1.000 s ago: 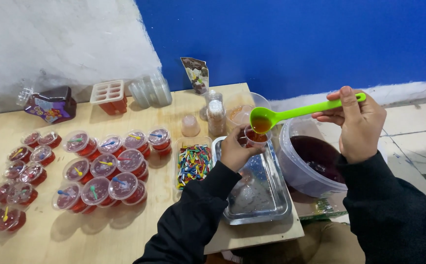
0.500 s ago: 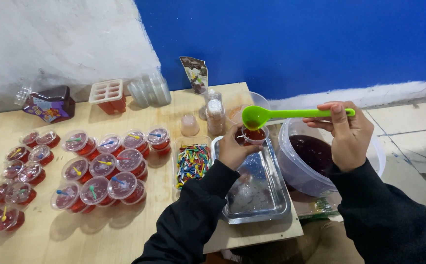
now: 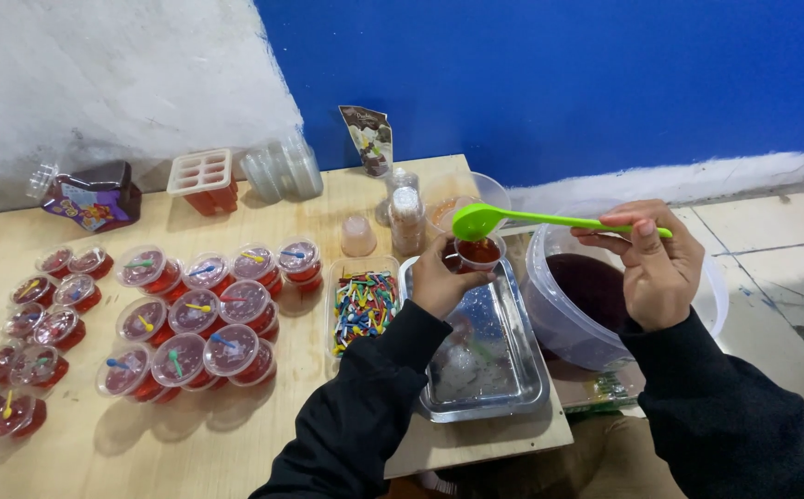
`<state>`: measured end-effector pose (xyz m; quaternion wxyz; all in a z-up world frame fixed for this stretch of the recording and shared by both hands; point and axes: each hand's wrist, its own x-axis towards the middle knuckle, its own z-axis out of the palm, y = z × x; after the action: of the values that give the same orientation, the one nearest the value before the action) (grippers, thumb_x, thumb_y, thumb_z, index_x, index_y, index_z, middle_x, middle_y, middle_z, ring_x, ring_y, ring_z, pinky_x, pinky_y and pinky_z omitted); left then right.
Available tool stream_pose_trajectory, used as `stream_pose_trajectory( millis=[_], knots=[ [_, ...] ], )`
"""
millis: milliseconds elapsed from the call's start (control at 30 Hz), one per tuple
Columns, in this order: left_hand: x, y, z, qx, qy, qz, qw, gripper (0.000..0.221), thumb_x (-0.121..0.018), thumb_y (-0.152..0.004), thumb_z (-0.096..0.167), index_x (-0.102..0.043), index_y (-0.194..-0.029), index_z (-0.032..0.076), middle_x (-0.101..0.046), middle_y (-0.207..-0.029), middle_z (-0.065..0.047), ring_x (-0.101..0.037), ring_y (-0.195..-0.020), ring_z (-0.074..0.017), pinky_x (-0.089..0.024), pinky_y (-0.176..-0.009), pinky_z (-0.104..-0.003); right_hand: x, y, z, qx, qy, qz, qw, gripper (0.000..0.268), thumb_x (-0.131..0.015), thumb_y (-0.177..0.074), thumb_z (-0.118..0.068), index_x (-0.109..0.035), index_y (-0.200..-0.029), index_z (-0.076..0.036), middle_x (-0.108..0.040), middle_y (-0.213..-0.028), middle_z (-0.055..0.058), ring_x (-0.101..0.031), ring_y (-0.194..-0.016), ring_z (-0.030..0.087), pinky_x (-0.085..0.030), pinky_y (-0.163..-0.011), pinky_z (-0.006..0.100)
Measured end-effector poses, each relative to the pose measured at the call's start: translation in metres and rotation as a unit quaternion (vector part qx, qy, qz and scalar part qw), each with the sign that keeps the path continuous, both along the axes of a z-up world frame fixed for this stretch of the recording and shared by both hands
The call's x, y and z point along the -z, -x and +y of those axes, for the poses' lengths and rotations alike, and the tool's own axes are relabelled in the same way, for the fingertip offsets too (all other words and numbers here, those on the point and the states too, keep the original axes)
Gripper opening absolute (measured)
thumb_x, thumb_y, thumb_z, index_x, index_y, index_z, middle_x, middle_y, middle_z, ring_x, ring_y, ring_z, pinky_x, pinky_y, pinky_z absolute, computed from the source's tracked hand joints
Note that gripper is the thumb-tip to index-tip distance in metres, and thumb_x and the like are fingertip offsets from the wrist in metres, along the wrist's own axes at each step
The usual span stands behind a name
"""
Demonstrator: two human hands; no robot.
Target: The person uses a large green ladle to pour a dark liquid from a large plastic bucket into a small clear plastic cup, then places a lid on the cup by hand.
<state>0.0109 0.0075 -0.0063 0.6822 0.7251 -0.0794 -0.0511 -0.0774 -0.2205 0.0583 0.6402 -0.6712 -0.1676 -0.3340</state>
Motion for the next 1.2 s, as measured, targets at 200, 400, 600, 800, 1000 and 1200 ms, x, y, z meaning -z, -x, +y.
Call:
stream_pose_trajectory(
  millis=[200,400,600,800,1000,1200],
  knots=[
    [0.000,0.000,0.000,0.001,0.000,0.002,1.000,0.084,-0.095,-0.056,0.011,-0.060,-0.133,0.007,-0.073,-0.122,-0.013,-0.074,-0.109,-0.0275,-0.062,-0.095,-0.035,0.002,0.001,-0.003,0.002,0.016,-0.022,1.000,0.035,-0.045,-0.115,-0.026,-0.063,-0.110,0.003,-0.064,-0.110,0.020,-0.075,-0.099,0.045,-0.070,-0.090,0.048],
    [-0.004,0.003,-0.001,0.005,0.023,0.031,0.999,0.082,-0.092,-0.058,0.005,-0.060,-0.134,0.008,-0.072,-0.126,-0.013,-0.072,-0.114,-0.0271,-0.061,-0.098,-0.036,-0.013,0.000,0.010,0.136,-0.076,0.037,0.987,0.041,-0.049,-0.116,-0.037,-0.064,-0.110,0.000,-0.071,-0.093,0.023,-0.076,-0.076,0.032,-0.067,-0.067,0.032],
    [0.000,0.006,0.008,0.002,-0.085,0.002,0.996,0.081,-0.094,-0.061,0.017,-0.059,-0.134,0.015,-0.071,-0.129,-0.008,-0.069,-0.119,-0.0269,-0.059,-0.097,-0.032,-0.023,-0.004,-0.006,0.205,-0.126,0.042,0.970,0.035,-0.055,-0.114,-0.042,-0.063,-0.110,-0.008,-0.070,-0.082,0.016,-0.074,-0.066,0.024,-0.057,-0.052,0.025],
    [0.027,0.005,0.021,0.019,-0.010,0.013,1.000,0.081,-0.094,-0.057,0.003,-0.060,-0.129,0.010,-0.071,-0.126,-0.011,-0.069,-0.116,-0.0279,-0.060,-0.095,-0.033,-0.037,0.010,-0.003,0.236,0.033,0.051,0.970,0.023,-0.066,-0.124,-0.021,-0.062,-0.113,-0.002,-0.063,-0.078,0.011,-0.067,-0.059,0.019,-0.052,-0.047,0.024],
    [0.070,0.003,0.038,0.028,0.069,0.008,0.997,0.085,-0.098,-0.054,-0.004,-0.060,-0.130,0.005,-0.067,-0.113,-0.016,-0.069,-0.101,-0.0264,-0.064,-0.085,-0.032,-0.010,-0.002,0.035,0.138,0.082,0.138,0.977,0.019,-0.072,-0.104,-0.009,-0.068,-0.117,0.004,-0.061,-0.064,0.021,-0.064,-0.046,0.024,-0.052,-0.039,0.029],
    [0.072,0.004,0.045,0.031,0.061,0.014,0.998,0.084,-0.096,-0.057,-0.005,-0.056,-0.131,0.006,-0.067,-0.112,-0.015,-0.069,-0.100,-0.0255,-0.062,-0.086,-0.032,0.046,-0.036,0.066,0.158,0.213,0.209,0.941,0.029,-0.073,-0.099,-0.029,-0.072,-0.120,-0.008,-0.061,-0.047,0.007,-0.064,-0.041,0.020,-0.054,-0.043,0.030]
  ],
)
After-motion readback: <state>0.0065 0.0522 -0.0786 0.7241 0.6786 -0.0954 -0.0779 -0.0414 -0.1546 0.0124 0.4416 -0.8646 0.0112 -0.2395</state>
